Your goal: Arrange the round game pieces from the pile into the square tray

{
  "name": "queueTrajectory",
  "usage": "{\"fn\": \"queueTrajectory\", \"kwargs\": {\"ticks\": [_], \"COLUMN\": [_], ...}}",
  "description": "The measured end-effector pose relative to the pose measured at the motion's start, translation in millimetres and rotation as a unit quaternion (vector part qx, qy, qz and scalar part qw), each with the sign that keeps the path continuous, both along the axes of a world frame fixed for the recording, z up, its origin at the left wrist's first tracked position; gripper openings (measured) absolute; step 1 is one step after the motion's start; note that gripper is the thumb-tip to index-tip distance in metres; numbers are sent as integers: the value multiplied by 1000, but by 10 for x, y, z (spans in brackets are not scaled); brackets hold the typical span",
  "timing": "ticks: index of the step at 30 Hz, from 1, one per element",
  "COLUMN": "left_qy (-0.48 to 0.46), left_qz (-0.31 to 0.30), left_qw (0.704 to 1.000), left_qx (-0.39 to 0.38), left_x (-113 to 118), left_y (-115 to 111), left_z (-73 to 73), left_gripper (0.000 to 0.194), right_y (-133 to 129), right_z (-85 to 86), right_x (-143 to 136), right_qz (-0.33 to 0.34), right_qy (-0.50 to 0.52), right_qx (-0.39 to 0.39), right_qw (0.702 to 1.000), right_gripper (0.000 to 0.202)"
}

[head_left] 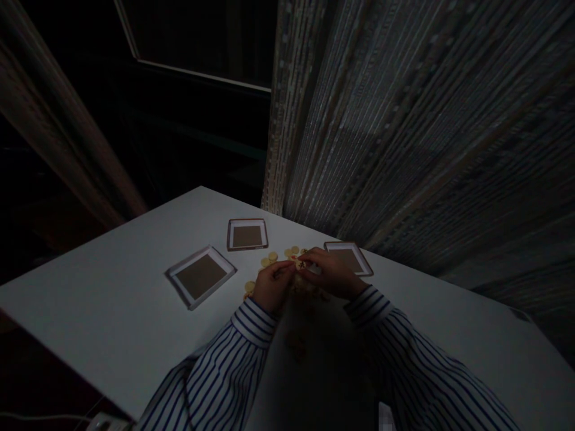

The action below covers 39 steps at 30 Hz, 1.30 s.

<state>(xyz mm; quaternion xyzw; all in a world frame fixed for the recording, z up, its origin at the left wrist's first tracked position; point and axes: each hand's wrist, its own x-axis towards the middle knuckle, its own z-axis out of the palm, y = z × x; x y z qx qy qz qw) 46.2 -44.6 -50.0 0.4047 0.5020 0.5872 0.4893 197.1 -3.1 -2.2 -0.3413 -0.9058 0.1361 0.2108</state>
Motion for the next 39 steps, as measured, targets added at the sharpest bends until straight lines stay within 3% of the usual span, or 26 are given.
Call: {"fn": "queueTrajectory", "kwargs": {"ticks": [5,10,15,22,31,39], "left_qy": [-4,57,112,108,92,118], "left_qz": [32,73,97,98,111,118], "left_qw": [999,996,989,989,990,986], "left_qx": [-8,-1,11,16,-1,13], "left_x": [-39,-128,-213,-272,-276,-359], "left_y": [5,14,55,80,70,95], "left_z": [25,56,-15,-43,34,-22], "left_gripper": [24,24,29,28,28,27], "right_y": [117,237,293,327,326,371], "right_z": [-46,-125,-181,-238,-175,-201], "right_x": [107,201,192,126,49,-239], "right_qz": [-79,-142,-146,-150,-151,-125], "right_qy": [-67,-198,-247,-285,-254,-221], "right_qx": [-5,3,3,-3,4,-17], "right_qw": [995,970,958,947,955,967], "right_gripper": [29,33,25,23,29,32]}}
